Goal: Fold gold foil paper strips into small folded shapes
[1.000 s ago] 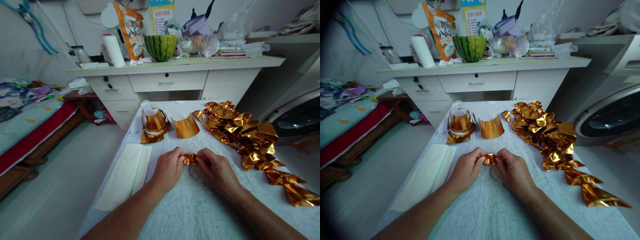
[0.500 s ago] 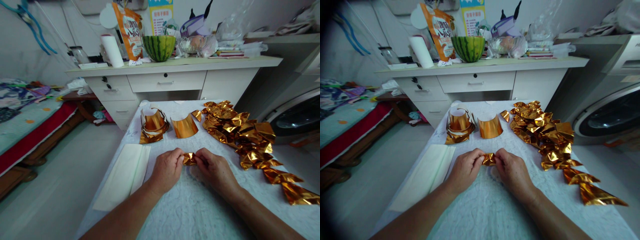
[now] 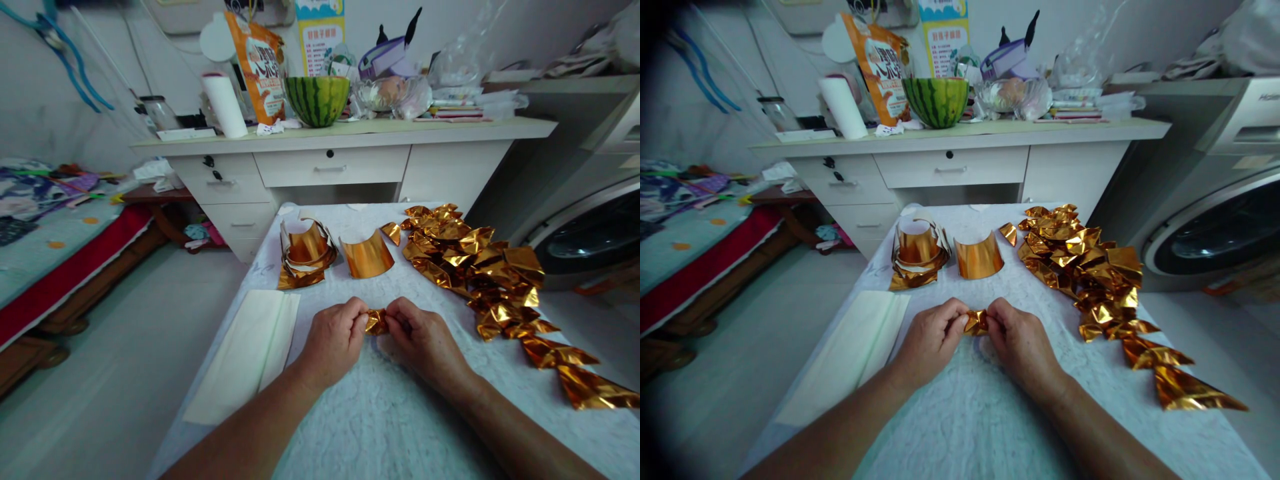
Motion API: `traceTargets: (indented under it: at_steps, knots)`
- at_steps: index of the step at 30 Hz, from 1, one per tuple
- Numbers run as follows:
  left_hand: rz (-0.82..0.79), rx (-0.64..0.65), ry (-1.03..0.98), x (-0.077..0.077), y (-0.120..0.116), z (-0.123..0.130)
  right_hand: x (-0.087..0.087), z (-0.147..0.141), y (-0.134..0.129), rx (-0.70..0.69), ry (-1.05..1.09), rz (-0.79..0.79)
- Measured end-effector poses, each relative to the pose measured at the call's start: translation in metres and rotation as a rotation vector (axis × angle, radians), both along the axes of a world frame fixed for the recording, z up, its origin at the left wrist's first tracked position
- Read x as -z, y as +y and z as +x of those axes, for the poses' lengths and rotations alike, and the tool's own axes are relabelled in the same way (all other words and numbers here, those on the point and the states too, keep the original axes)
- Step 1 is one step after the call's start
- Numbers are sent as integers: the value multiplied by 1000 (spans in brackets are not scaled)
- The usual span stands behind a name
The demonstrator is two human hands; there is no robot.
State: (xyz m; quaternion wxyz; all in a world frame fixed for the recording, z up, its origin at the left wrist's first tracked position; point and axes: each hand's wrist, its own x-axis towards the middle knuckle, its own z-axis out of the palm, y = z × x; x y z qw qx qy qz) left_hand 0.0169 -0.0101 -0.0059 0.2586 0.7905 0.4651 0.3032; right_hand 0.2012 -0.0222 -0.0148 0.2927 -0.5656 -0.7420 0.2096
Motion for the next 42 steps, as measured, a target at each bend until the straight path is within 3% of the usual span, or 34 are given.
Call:
traceTargets:
  at_steps: [7,23,30,38,42]
  knots:
    - [-58,-15,-49,-2,2,-3,0,-1,0,54,-5,19]
    - [-157,63,-119,-4,3,-4,-2,0,0,1,56,-4]
    - [-102,-79,-16,-3,3,-3,-11,0,-2,-29,141,-42]
    - [-5,-76,108,-2,4,-3,-9,0,-1,-56,98,-67]
    - [-57,-89,51,0,5,-4,-8,1,-1,-59,122,-87]
